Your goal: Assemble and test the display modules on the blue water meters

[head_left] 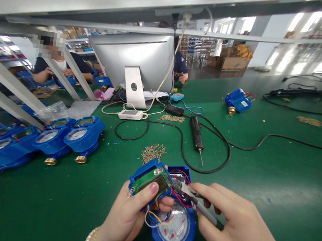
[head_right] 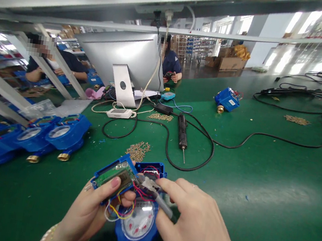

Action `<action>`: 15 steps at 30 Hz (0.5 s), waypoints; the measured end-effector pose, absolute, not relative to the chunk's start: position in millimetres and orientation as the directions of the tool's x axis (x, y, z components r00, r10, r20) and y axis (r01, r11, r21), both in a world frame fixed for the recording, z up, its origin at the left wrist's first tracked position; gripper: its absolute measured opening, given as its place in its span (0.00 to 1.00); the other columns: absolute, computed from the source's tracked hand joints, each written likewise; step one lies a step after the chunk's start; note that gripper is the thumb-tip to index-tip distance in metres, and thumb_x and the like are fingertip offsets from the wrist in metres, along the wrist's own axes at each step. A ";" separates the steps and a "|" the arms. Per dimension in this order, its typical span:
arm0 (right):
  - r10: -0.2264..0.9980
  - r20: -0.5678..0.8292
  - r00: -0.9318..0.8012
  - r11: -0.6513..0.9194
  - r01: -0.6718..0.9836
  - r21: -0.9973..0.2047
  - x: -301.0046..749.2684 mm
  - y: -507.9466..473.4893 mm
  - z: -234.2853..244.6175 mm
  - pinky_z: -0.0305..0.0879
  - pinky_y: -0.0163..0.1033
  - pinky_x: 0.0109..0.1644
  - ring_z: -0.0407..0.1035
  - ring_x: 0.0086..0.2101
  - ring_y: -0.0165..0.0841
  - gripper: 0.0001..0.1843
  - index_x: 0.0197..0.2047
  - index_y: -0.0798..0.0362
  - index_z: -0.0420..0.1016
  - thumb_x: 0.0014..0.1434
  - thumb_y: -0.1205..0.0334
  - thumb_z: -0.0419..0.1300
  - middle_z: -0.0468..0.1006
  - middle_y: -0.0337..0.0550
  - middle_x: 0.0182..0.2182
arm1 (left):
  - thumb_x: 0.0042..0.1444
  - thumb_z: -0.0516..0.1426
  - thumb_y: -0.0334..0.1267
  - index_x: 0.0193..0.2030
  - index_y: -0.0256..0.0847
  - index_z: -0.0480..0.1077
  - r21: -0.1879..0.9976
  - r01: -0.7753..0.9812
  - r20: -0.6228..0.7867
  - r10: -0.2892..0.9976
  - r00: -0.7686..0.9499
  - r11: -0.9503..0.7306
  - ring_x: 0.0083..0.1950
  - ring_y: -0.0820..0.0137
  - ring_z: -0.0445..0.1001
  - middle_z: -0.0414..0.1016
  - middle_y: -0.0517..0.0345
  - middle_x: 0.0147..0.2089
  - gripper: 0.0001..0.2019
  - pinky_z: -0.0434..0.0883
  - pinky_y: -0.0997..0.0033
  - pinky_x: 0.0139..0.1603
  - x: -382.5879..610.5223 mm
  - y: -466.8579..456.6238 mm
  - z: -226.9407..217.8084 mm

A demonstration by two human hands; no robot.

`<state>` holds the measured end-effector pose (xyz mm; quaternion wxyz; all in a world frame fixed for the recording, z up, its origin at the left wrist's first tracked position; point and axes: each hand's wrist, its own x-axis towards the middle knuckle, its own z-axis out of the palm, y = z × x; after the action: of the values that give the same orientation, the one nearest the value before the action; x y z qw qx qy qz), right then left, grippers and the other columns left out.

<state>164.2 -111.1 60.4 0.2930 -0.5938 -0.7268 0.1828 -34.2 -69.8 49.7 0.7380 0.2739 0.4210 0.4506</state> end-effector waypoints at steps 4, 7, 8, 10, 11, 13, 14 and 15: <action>0.954 -0.049 -0.296 0.070 0.381 -0.922 171.8 -99.6 68.5 0.68 0.34 0.49 0.72 0.43 0.31 0.17 0.48 0.44 0.77 0.59 0.68 0.55 0.78 0.35 0.39 | 0.47 0.68 0.40 0.30 0.29 0.77 0.779 -0.395 -0.320 0.850 0.418 0.488 0.22 0.71 0.75 0.78 0.48 0.23 0.12 0.74 0.79 0.24 -38.2 -55.9 53.5; 0.901 -0.187 -0.392 -0.114 0.203 -0.973 178.7 -92.9 61.5 0.67 0.30 0.34 0.71 0.32 0.28 0.15 0.48 0.50 0.77 0.58 0.66 0.56 0.76 0.37 0.30 | 0.47 0.68 0.40 0.30 0.28 0.77 0.758 -0.369 -0.320 0.800 0.508 0.538 0.21 0.72 0.74 0.77 0.48 0.22 0.13 0.73 0.81 0.22 -40.3 -45.8 55.4; 0.877 -0.232 -0.420 -0.181 0.158 -0.971 180.1 -91.8 57.3 0.64 0.29 0.28 0.68 0.27 0.27 0.15 0.48 0.52 0.76 0.58 0.64 0.57 0.74 0.38 0.28 | 0.47 0.68 0.40 0.30 0.28 0.77 0.751 -0.366 -0.320 0.787 0.528 0.550 0.20 0.72 0.74 0.77 0.48 0.21 0.13 0.73 0.81 0.22 -40.7 -43.5 55.9; 0.832 -0.272 -0.483 -0.298 0.024 -0.954 180.8 -91.3 48.8 0.58 0.28 0.23 0.64 0.23 0.25 0.18 0.48 0.57 0.75 0.57 0.58 0.59 0.72 0.39 0.26 | 0.46 0.68 0.40 0.29 0.29 0.77 0.748 -0.365 -0.307 0.777 0.550 0.555 0.20 0.72 0.73 0.76 0.48 0.21 0.13 0.72 0.80 0.21 -40.9 -40.6 56.8; 0.818 -0.259 -0.514 -0.335 -0.058 -0.940 180.5 -91.8 45.4 0.57 0.28 0.22 0.63 0.22 0.25 0.20 0.48 0.58 0.74 0.55 0.55 0.60 0.72 0.40 0.26 | 0.46 0.68 0.40 0.29 0.29 0.77 0.751 -0.368 -0.301 0.779 0.550 0.549 0.20 0.72 0.73 0.75 0.49 0.20 0.12 0.72 0.81 0.21 -40.8 -40.0 57.3; 0.815 -0.196 -0.546 -0.358 -0.208 -0.910 180.0 -93.2 42.0 0.57 0.28 0.22 0.63 0.22 0.25 0.24 0.49 0.59 0.72 0.54 0.52 0.61 0.71 0.41 0.25 | 0.46 0.68 0.39 0.30 0.30 0.77 0.755 -0.378 -0.295 0.792 0.534 0.536 0.20 0.73 0.73 0.75 0.50 0.20 0.12 0.72 0.81 0.21 -40.5 -39.8 58.5; 0.827 -0.161 -0.538 -0.342 -0.255 -0.904 180.9 -93.8 41.9 0.57 0.28 0.22 0.64 0.22 0.26 0.25 0.50 0.59 0.72 0.54 0.51 0.61 0.71 0.41 0.25 | 0.46 0.68 0.39 0.31 0.29 0.78 0.755 -0.390 -0.291 0.802 0.521 0.527 0.21 0.73 0.73 0.76 0.50 0.22 0.12 0.72 0.82 0.22 -40.5 -40.0 59.1; 0.854 -0.126 -0.505 -0.294 -0.268 -0.917 182.9 -94.2 42.6 0.59 0.29 0.23 0.65 0.23 0.27 0.25 0.51 0.58 0.71 0.55 0.51 0.60 0.71 0.42 0.26 | 0.46 0.68 0.39 0.33 0.29 0.78 0.754 -0.402 -0.288 0.811 0.508 0.520 0.22 0.74 0.73 0.77 0.48 0.25 0.13 0.72 0.82 0.22 -40.6 -40.4 59.7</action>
<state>182.9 -94.2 42.6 0.3800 -0.3208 -0.4566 0.7377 -40.6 -40.4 59.7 0.8092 0.3154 0.3244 0.3749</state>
